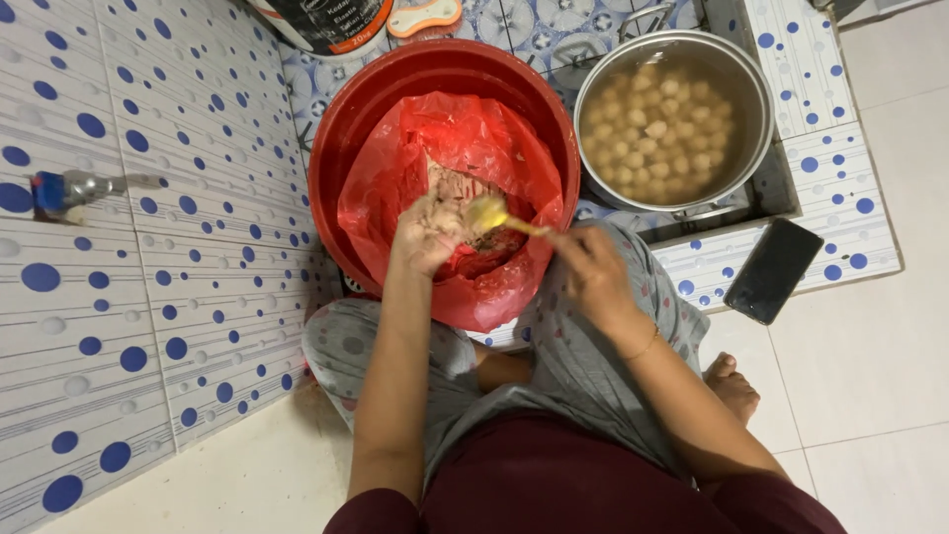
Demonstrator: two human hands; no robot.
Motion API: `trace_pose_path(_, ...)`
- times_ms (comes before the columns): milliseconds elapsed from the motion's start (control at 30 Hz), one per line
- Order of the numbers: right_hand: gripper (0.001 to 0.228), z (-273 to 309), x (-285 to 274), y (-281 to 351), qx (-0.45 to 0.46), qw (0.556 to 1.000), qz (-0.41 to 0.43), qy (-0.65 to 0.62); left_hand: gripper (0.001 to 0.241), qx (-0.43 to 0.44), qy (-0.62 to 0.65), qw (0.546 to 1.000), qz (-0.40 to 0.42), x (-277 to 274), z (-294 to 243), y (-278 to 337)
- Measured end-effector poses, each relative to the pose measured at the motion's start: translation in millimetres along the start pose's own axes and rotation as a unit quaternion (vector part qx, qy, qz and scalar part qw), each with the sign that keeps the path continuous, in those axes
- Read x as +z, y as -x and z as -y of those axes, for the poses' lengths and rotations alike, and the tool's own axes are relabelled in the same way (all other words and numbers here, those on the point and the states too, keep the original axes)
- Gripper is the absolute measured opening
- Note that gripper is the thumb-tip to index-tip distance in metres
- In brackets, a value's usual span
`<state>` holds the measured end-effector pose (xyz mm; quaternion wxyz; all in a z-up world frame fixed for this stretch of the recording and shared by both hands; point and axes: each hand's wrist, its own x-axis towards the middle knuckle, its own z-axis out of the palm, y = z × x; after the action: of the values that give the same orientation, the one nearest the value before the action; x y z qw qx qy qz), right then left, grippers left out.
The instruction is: Forming meatballs by hand and dropping them into a pot of water using a spoon.
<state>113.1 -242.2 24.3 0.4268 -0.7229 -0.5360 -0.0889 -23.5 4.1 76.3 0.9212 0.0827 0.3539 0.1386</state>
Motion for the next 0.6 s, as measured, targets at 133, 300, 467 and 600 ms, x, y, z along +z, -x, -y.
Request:
trace_pose_path(133,0.036,18,-18,-12,0.168,0.970,-0.003,-0.177,0.011,0.052,-0.016,0.999,0.007,3,4,2)
trace_pose_path(300,0.029,10,22,17,0.376,0.828,-0.031,-0.415,0.019,0.234,-0.266,0.934,-0.040,-41,33,-49)
trace_pose_path(467,0.031,-4,37,22,0.405,0.800,-0.043,-0.441,0.029,0.315,-0.333,0.882,-0.107,-55,58,-75)
trace_pose_path(600,0.030,-15,41,24,0.444,0.752,-0.075,-0.481,0.042,0.408,-0.344,0.845,-0.014,-41,65,-68)
